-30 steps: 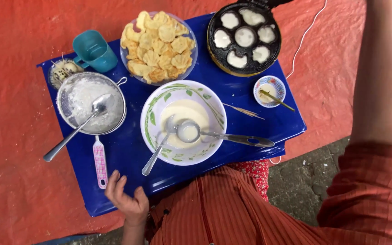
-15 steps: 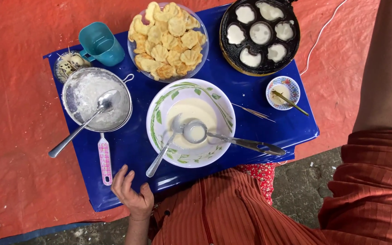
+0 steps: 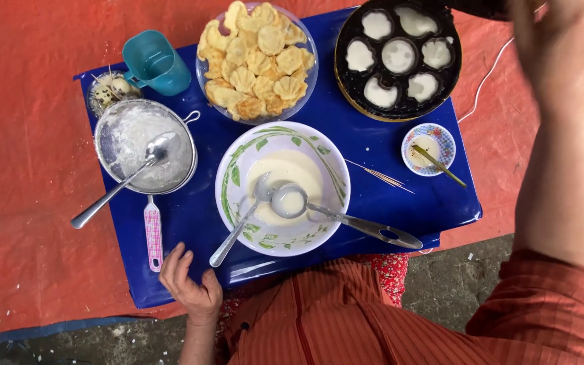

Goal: The person is mixing batter in a bowl and using spoons to portion or transfer it while preparing food on a small table.

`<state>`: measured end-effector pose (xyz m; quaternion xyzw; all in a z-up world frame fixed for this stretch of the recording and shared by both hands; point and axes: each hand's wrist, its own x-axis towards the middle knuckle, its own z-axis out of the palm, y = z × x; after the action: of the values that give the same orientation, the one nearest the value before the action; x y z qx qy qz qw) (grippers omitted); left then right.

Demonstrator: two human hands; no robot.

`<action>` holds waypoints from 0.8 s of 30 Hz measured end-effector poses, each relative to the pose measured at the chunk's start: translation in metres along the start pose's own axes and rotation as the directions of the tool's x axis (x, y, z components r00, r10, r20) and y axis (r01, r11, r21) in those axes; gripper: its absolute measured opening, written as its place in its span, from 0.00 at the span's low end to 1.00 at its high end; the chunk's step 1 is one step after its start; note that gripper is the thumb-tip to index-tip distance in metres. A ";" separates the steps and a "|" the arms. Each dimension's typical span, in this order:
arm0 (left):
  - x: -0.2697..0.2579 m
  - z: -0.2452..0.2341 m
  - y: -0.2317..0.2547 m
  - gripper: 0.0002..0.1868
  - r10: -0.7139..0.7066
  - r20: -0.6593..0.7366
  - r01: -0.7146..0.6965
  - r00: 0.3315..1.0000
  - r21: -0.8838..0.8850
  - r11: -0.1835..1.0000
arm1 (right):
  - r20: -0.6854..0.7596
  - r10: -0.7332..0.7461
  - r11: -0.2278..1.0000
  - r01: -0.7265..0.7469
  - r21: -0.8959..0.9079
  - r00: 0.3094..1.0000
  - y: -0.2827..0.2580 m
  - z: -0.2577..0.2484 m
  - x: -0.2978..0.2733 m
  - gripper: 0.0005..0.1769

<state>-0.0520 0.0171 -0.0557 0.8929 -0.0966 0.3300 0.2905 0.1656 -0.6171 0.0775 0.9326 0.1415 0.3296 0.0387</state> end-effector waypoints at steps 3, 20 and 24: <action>-0.001 0.001 0.000 0.22 -0.001 -0.003 0.002 1.000 0.010 1.000 | -0.116 -0.236 0.967 0.245 0.073 0.965 -0.101 -0.065 0.044 0.07; -0.001 -0.002 -0.001 0.21 -0.018 -0.042 0.018 0.999 -0.012 1.000 | 0.118 -0.295 0.952 0.280 0.125 0.948 -0.176 0.005 -0.039 0.25; -0.004 -0.003 -0.002 0.21 -0.030 -0.034 0.029 0.999 -0.034 0.999 | 0.241 -0.153 0.959 0.085 0.270 0.958 -0.175 -0.017 -0.028 0.39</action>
<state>-0.0562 0.0209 -0.0572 0.8835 -0.0838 0.3393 0.3118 0.0919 -0.4578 0.0447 0.9546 0.2329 0.1804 -0.0445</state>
